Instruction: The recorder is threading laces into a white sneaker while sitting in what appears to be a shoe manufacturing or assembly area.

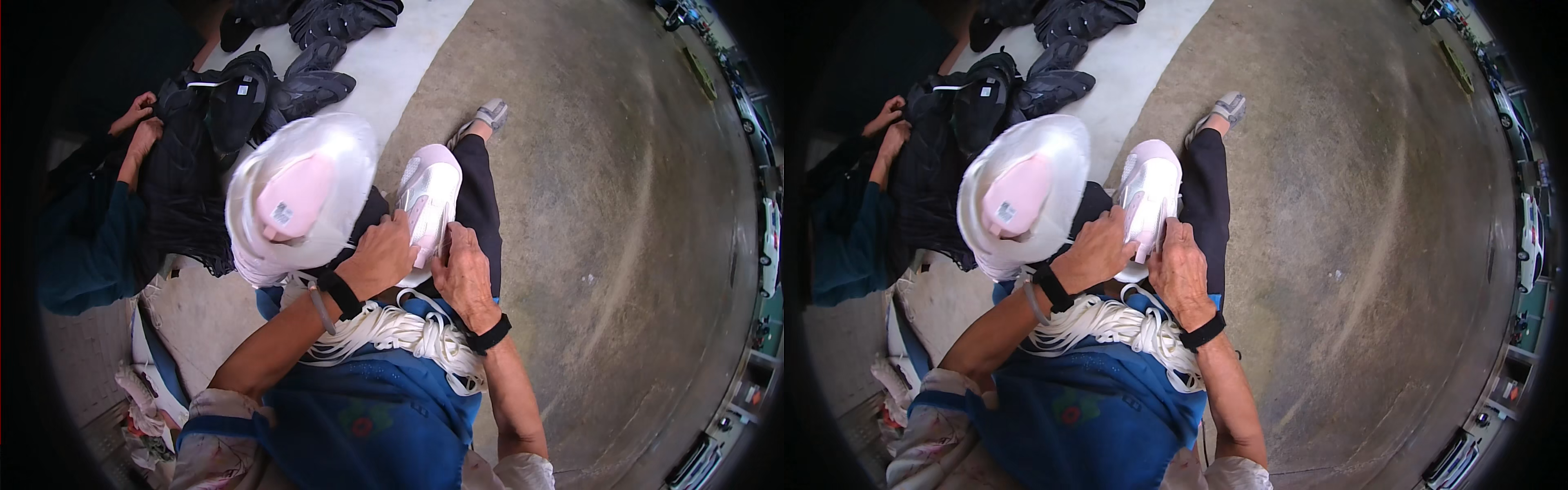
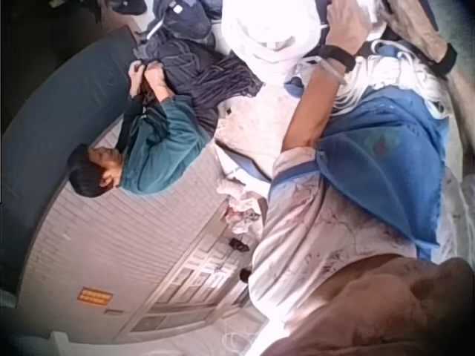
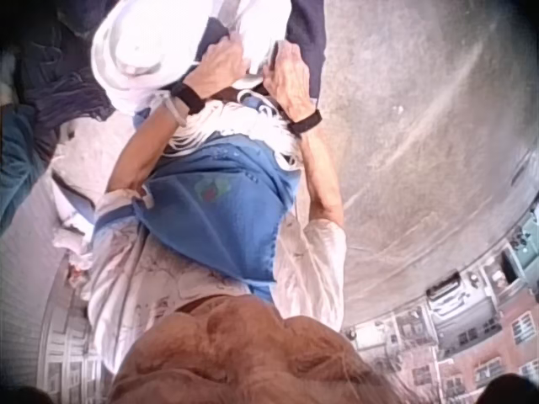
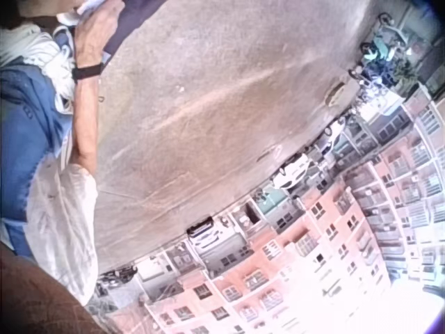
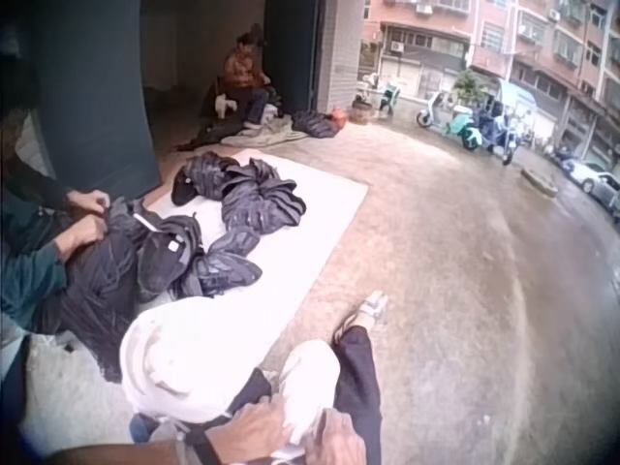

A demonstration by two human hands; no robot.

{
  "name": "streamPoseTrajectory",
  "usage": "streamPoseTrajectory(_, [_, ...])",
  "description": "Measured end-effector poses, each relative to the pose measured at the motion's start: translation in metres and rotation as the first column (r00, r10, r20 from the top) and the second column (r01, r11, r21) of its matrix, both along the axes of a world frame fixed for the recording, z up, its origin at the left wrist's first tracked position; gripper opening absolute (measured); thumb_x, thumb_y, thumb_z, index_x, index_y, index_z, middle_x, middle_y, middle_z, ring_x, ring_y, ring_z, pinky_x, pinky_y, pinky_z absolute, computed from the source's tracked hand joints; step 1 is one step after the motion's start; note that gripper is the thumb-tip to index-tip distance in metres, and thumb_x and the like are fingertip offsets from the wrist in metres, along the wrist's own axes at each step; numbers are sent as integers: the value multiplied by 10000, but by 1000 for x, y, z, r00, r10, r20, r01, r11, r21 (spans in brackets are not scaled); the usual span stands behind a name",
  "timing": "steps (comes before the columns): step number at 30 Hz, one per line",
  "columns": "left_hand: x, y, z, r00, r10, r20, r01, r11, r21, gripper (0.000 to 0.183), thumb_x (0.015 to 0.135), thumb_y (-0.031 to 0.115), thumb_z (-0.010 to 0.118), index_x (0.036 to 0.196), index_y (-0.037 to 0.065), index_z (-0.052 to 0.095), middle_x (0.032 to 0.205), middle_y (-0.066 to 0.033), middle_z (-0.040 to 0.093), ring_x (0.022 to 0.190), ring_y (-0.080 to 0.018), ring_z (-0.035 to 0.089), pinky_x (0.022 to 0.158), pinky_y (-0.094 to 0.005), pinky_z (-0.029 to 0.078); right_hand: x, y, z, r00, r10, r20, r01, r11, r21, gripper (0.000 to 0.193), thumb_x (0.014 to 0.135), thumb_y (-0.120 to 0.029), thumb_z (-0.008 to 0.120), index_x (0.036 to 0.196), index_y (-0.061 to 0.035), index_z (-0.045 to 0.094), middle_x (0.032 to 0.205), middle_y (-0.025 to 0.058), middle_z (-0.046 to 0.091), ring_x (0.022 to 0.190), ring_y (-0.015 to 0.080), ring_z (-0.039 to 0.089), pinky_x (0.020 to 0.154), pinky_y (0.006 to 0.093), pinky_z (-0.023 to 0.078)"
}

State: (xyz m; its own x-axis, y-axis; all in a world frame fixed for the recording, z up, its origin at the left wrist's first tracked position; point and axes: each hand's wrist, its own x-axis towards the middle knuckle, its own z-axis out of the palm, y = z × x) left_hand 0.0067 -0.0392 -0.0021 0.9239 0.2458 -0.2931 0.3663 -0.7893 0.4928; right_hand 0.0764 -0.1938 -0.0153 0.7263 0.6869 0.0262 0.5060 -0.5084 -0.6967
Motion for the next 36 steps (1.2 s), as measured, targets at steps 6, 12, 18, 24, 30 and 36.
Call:
streamPoseTrajectory(6, [3,4,4,999,-9,-42,6,997,-77,426,827,210,674,1018,-99,451,874,-302,606,850,-467,620,756,-510,505,-1,-2,4,999,-16,-49,15,1000,-22,467,729,11,641,1165,49,480,958,225,553,816,388,604,711,440,510])
streamPoseTrajectory(12, [0,10,21,989,-79,123,88,994,-70,364,861,100,607,1097,-44,371,880,-318,594,837,-483,598,718,-533,488,-2,-2,1,994,-28,-107,32,999,38,457,736,18,647,1161,62,485,934,228,575,801,353,625,702,419,515])
streamPoseTrajectory(18, [6,3,2,991,-90,99,91,996,-8,319,856,26,545,1107,-48,362,879,-310,578,826,-489,589,700,-539,482,-8,-3,-3,983,-40,-178,54,996,75,452,743,19,649,1162,71,488,874,219,578,793,346,624,712,411,507])
streamPoseTrajectory(24, [8,12,3,996,-76,45,79,995,-64,322,847,26,558,1114,-30,388,899,-283,575,813,-484,587,697,-542,470,3,-20,13,991,-74,-114,95,977,190,338,795,-5,662,1110,45,549,851,170,588,759,282,617,683,362,506])
streamPoseTrajectory(30, [-11,-14,36,914,-244,325,272,961,-42,192,839,69,606,996,16,509,853,-172,577,799,-401,586,677,-459,477,22,-132,42,862,-202,-466,201,978,-53,68,878,-20,611,894,33,649,772,86,618,659,147,609,603,294,488])
streamPoseTrajectory(36, [-40,-69,39,911,-350,219,409,839,-359,233,805,82,671,1017,24,592,1029,-162,606,924,-337,592,801,-401,480,-28,-178,39,832,-78,-550,87,996,-9,97,865,-31,654,948,-5,697,800,81,635,705,147,608,625,287,488])
